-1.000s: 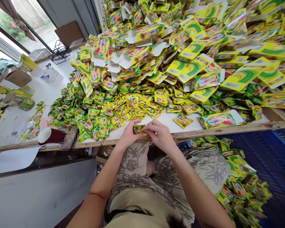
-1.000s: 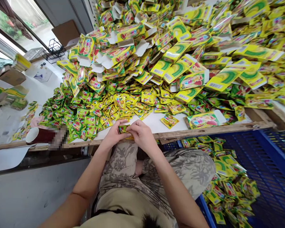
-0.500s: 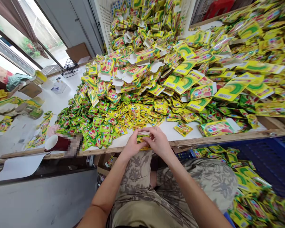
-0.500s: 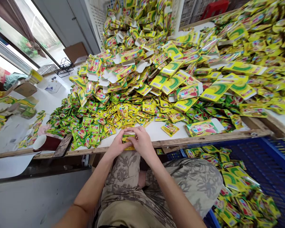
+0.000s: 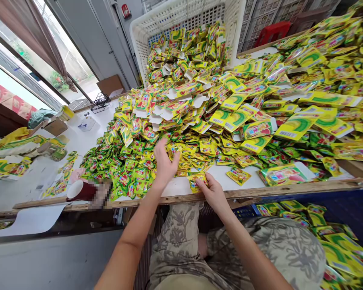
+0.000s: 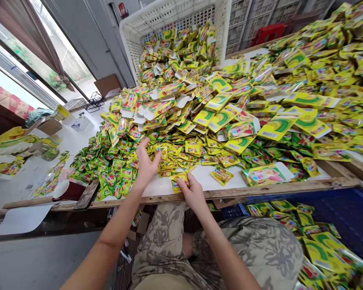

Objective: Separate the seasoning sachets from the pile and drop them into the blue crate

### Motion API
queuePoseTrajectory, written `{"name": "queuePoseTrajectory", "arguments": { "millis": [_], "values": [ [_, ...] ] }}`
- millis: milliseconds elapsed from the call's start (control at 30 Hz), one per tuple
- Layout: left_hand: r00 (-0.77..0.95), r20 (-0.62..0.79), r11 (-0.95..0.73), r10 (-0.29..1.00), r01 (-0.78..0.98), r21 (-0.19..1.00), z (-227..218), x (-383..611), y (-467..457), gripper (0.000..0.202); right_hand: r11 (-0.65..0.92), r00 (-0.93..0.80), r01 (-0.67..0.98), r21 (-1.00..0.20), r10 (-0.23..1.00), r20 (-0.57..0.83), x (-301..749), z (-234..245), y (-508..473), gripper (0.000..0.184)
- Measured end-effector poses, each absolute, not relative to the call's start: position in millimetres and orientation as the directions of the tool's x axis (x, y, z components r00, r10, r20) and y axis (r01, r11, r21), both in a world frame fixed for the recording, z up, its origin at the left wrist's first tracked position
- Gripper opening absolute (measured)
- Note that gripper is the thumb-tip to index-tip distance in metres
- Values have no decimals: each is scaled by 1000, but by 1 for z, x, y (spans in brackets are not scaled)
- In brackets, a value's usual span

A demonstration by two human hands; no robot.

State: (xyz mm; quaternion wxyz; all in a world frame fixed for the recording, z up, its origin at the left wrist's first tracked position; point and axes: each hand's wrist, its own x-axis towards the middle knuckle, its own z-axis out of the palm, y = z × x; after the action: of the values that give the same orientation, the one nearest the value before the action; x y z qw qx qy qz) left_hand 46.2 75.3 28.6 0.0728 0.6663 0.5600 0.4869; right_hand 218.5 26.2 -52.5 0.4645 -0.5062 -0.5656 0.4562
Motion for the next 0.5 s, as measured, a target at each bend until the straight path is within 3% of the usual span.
{"name": "queuePoseTrajectory", "arguments": {
  "millis": [100, 200, 333, 400, 500],
  "values": [
    [-279, 680, -209, 678, 814, 542, 58, 21, 129, 40, 73, -45, 179, -981, 997, 66, 219, -52, 26, 36],
    [-250, 711, -137, 657, 888, 439, 77, 1, 166, 24, 72, -50, 179, -981, 997, 64, 219, -52, 26, 37],
    [-142, 771, -220, 621, 912, 346, 88, -14, 162, 12, 67, -71, 135, -989, 996, 58, 220, -52, 26, 36],
    [-134, 776, -255, 616, 898, 358, 89, -21, 135, 13, 48, -70, 96, -994, 997, 42, 221, -53, 26, 36],
    [-35, 705, -343, 709, 856, 387, 79, -29, 79, 13, -9, -71, 2, -1000, 997, -9, 222, -53, 25, 36]
  ]
}}
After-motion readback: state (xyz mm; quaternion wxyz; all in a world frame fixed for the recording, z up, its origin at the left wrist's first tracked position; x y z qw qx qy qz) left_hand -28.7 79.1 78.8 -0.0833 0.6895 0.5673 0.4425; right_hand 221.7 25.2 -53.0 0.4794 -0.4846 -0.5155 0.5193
